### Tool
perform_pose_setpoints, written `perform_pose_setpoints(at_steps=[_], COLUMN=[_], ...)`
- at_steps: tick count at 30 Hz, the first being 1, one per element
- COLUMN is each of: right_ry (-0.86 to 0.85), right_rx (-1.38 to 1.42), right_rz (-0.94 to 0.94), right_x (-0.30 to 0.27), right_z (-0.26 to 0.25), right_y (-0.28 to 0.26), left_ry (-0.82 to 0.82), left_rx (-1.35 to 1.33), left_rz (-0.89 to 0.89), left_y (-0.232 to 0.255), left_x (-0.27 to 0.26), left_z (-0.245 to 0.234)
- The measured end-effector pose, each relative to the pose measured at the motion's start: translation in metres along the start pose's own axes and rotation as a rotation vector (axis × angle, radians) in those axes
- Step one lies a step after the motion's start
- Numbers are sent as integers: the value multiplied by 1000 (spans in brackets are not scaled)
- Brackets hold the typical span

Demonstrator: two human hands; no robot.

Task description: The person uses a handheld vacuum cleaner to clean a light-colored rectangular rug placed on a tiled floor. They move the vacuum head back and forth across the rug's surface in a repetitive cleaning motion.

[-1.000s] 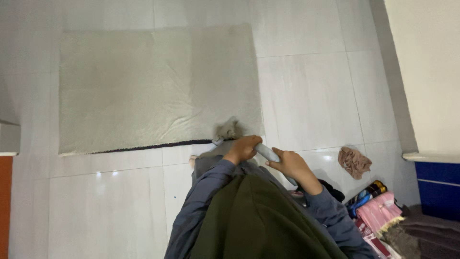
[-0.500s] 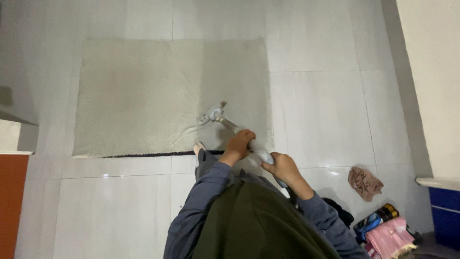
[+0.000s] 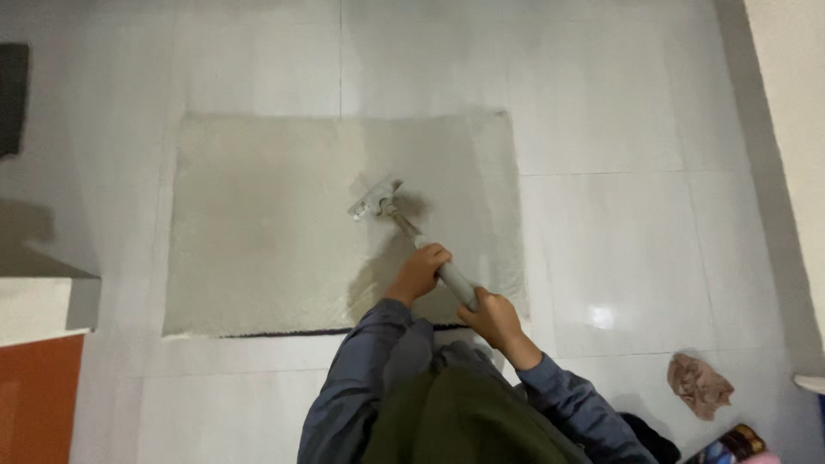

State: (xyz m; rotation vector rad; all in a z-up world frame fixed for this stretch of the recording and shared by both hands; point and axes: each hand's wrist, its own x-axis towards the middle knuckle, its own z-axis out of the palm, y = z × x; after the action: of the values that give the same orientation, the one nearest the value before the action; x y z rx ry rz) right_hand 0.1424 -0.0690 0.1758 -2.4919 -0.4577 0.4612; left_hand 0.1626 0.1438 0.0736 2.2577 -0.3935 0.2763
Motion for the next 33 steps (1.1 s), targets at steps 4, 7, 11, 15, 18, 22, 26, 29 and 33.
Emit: perform_pose_setpoints(at_steps=[4,7,11,15,18,22,26,29,33], right_ry=[5,62,113,100,104,7,-16,-58,-92], right_rx=[-52,-68,-31,-23,-41,23,48,32,3], right_rz=[49,11,48,56,67,115,85,76,52], right_x=[54,86,131,175,203,236,250,245,235], right_z=[22,40,64,82,98,126,149,158,150], right_y=[-17,-18,-24,-22,-28,-34,-27,-19,-18], left_ry=[-48,-67,-110,-69,-128,-99,-133,-84,-121], left_rx=[11,31,99,188,273,399,341,321,260], left_rz=[-4,-24,-56,-38,-111,-134,-205,-182,-195], left_y=[-53,-83,-128,-169,-196,-234,-254,-251,-234], left_x=[28,44,73,92,101,101,83,75,75], left_z=[-22,-35,-44,-44,-49,-47,-40,-39,-45])
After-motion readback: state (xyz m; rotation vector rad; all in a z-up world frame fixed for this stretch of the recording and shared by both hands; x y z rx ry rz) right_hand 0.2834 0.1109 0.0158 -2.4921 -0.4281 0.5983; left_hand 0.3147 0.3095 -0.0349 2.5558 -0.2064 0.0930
